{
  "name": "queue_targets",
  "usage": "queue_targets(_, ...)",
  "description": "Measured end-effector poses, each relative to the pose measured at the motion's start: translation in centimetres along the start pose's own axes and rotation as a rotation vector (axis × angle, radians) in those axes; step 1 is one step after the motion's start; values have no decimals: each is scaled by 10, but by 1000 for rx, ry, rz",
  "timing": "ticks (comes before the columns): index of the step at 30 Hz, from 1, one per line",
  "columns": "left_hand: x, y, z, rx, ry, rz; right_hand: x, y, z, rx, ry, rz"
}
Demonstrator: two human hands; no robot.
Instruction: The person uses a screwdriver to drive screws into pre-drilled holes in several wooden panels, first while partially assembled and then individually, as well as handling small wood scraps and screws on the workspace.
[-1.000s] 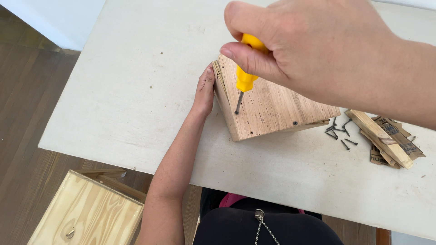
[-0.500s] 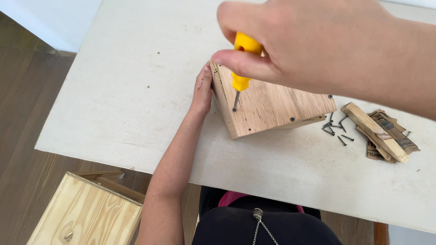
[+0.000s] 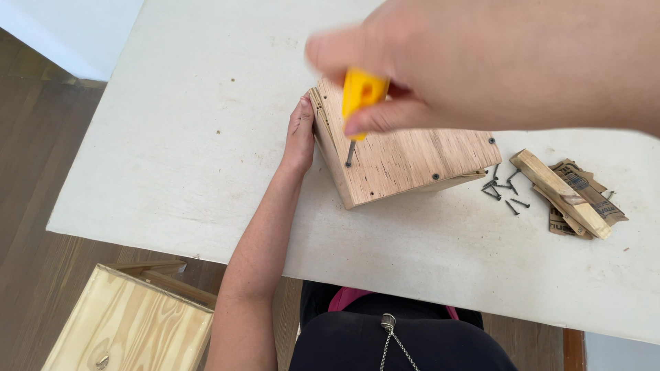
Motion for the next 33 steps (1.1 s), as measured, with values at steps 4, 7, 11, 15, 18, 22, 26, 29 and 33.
queue_targets(4,-8,4,4,-28,-72,-20,11,10,-2,2,-482,173)
queue_targets(7,-10,6,4,-18,-49,-42,12,5,6,-23,-297,154)
queue_targets(11,-14,6,5,-61,-93,-80,-8,13,24,-619,-12,1038)
queue_targets(15,-13,6,6,-47,-83,-94,-1,-5,23,-254,193,478)
queue_targets(18,-12,6,5,-38,-77,-75,5,-8,22,-165,114,350)
queue_targets(22,-11,5,4,-18,-34,-59,-7,6,14,-93,-163,302)
queue_targets(26,-11,5,5,-28,-61,-62,-6,10,22,-255,-649,398)
queue_targets(29,-6,3,3,-14,-9,-55,-4,6,30,-214,-454,238)
queue_targets(33,-9,4,5,-19,-25,-51,-15,20,23,-238,-30,440)
Point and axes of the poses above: each hand's wrist, its own z-axis away from the middle knuckle, its own y-axis out of the palm, x = y × z, the point moved 6 cm from there along -z, towards the middle knuckle, and after that the axes turned 4 degrees about -y, right-handed, at the moved point
